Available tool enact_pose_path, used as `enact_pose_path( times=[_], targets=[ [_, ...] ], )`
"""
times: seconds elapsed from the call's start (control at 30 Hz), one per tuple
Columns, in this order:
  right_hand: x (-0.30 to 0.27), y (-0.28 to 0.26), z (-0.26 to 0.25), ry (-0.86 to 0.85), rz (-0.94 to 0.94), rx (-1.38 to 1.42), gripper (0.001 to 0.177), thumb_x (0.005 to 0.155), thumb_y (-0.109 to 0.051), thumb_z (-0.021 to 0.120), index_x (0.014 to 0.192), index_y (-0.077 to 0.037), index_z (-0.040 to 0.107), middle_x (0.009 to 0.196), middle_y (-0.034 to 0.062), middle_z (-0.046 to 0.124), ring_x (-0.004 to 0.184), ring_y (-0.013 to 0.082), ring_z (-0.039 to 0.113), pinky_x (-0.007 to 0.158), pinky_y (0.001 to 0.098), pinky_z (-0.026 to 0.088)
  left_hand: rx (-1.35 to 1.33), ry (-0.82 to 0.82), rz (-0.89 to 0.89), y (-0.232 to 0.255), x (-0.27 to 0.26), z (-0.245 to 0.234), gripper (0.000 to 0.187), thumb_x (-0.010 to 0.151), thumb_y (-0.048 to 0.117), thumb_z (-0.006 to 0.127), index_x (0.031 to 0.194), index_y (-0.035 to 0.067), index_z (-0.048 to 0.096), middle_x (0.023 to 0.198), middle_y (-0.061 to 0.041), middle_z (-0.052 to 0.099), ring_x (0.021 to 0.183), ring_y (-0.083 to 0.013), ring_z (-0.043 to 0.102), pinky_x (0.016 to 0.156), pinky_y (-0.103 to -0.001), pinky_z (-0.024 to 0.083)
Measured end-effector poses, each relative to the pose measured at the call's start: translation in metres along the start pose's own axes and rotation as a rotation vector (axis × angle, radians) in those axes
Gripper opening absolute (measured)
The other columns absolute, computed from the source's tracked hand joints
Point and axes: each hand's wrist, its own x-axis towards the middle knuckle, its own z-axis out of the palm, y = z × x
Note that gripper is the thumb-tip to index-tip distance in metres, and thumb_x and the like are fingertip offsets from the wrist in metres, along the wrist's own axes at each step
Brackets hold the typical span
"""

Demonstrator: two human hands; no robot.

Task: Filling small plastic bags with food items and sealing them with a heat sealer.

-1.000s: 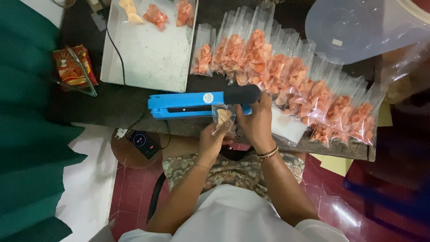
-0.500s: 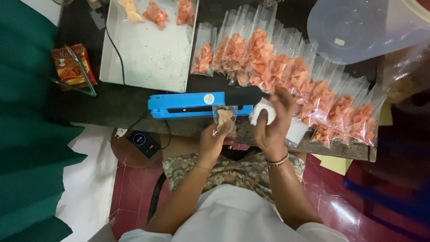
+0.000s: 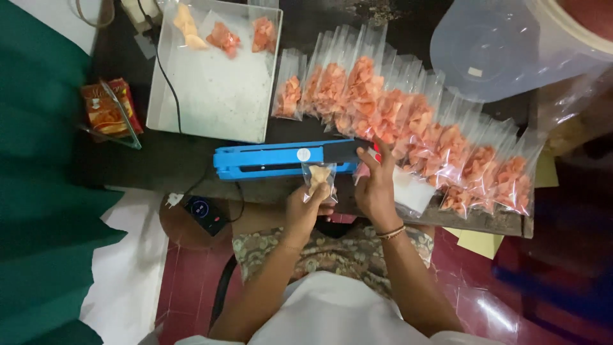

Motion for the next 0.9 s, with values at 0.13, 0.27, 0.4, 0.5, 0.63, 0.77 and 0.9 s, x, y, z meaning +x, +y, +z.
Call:
enact_pose_path(
  times=[0.13,0.27,0.4,0.5,0.63,0.77,0.9],
  targets=[
    [-0.003,0.006,0.003,0.006,0.009,0.010,0.078,0.088,0.016,0.049,0.158,-0.017,0.059,0.170,0.0283,0.042,0.159,0.0536,0.047,0.130,0.0660,0.039,-0.025,0.005,0.005,-0.011,0.009,-0.003,0.048,0.101,0.036,0.088,0.126,-0.002,0.072,0.099,-0.034,0.083,0.074,-0.0323,0.085,0.058,-0.036,0.071],
    [-0.006,0.007,0.004,0.005,-0.007,0.005,0.077,0.088,0.017,0.051,0.158,-0.016,0.057,0.169,0.0276,0.044,0.158,0.0536,0.048,0.130,0.0663,0.039,-0.047,0.014,0.041,-0.016,0.005,-0.004,0.046,0.101,0.034,0.089,0.124,-0.002,0.073,0.106,-0.034,0.084,0.080,-0.0343,0.086,0.064,-0.040,0.073],
    [-0.009,0.021,0.012,-0.004,-0.030,0.005,0.073,0.090,0.013,0.056,0.158,-0.015,0.055,0.169,0.0276,0.044,0.158,0.0532,0.047,0.131,0.0663,0.037,-0.055,-0.007,0.076,-0.018,0.003,-0.005,0.040,0.103,0.030,0.086,0.124,-0.003,0.075,0.114,-0.030,0.085,0.083,-0.0332,0.087,0.067,-0.040,0.074],
    [-0.010,0.022,0.014,0.011,-0.034,0.013,0.074,0.088,0.015,0.055,0.156,-0.014,0.056,0.167,0.0263,0.045,0.157,0.0526,0.049,0.130,0.0632,0.040,-0.042,-0.039,0.078,-0.013,0.000,-0.005,0.045,0.102,0.033,0.088,0.124,-0.004,0.077,0.118,-0.029,0.085,0.087,-0.0346,0.087,0.070,-0.043,0.075],
    [-0.011,0.020,0.015,0.016,-0.018,0.012,0.073,0.088,0.015,0.055,0.155,-0.014,0.056,0.167,0.0247,0.045,0.157,0.0510,0.049,0.129,0.0617,0.042,-0.024,-0.023,0.079,-0.013,-0.002,-0.004,0.042,0.104,0.032,0.085,0.125,-0.004,0.076,0.119,-0.027,0.086,0.086,-0.0322,0.087,0.070,-0.042,0.075],
    [-0.007,0.013,0.013,0.024,0.009,0.053,0.077,0.084,0.017,0.053,0.155,-0.012,0.055,0.166,0.0241,0.044,0.155,0.0494,0.051,0.126,0.0553,0.049,-0.031,-0.038,0.086,-0.008,-0.006,-0.003,0.044,0.104,0.032,0.085,0.126,-0.005,0.075,0.120,-0.028,0.085,0.086,-0.0315,0.087,0.071,-0.042,0.075],
    [-0.008,0.018,0.014,0.017,0.008,0.066,0.078,0.085,0.016,0.056,0.157,-0.014,0.054,0.166,0.0236,0.040,0.154,0.0500,0.051,0.124,0.0568,0.049,-0.029,-0.046,0.073,-0.002,-0.010,0.000,0.045,0.104,0.031,0.085,0.129,-0.005,0.075,0.121,-0.028,0.085,0.085,-0.0312,0.086,0.069,-0.039,0.075]
  ],
)
